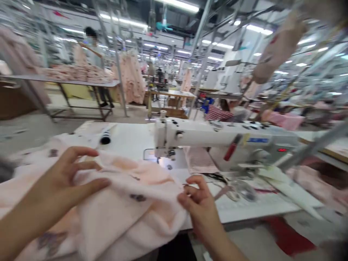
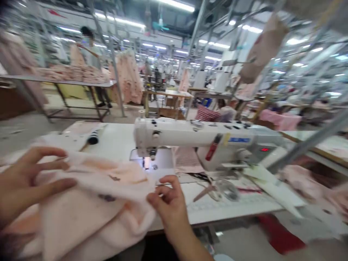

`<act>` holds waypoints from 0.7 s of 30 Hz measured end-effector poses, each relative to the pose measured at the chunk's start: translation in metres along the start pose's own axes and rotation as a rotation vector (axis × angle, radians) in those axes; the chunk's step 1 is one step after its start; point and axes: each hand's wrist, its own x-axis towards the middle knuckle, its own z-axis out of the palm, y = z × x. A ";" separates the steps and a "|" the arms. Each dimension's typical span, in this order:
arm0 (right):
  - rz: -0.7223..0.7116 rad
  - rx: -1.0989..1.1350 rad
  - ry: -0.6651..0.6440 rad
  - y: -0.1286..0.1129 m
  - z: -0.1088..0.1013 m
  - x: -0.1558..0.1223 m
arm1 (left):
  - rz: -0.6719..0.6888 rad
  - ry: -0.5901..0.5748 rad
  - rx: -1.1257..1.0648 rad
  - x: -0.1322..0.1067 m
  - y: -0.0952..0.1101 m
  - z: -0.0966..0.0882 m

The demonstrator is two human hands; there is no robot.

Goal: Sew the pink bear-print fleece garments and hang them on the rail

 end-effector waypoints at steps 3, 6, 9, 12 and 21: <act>-0.030 -0.096 -0.051 -0.002 -0.009 0.007 | -0.046 -0.073 -0.190 0.004 0.012 -0.014; -0.119 -0.334 -0.126 -0.012 -0.013 0.013 | 0.051 -0.169 -0.143 0.006 0.018 -0.019; -0.532 -0.821 -0.238 -0.018 -0.013 0.018 | 0.125 -0.162 0.036 0.007 0.022 -0.023; -0.962 -1.172 -0.258 -0.018 -0.011 0.025 | 0.336 -0.126 0.213 0.012 0.027 -0.026; -0.728 -1.230 -0.905 -0.127 0.006 0.029 | 0.416 -0.172 -0.033 0.039 0.015 0.004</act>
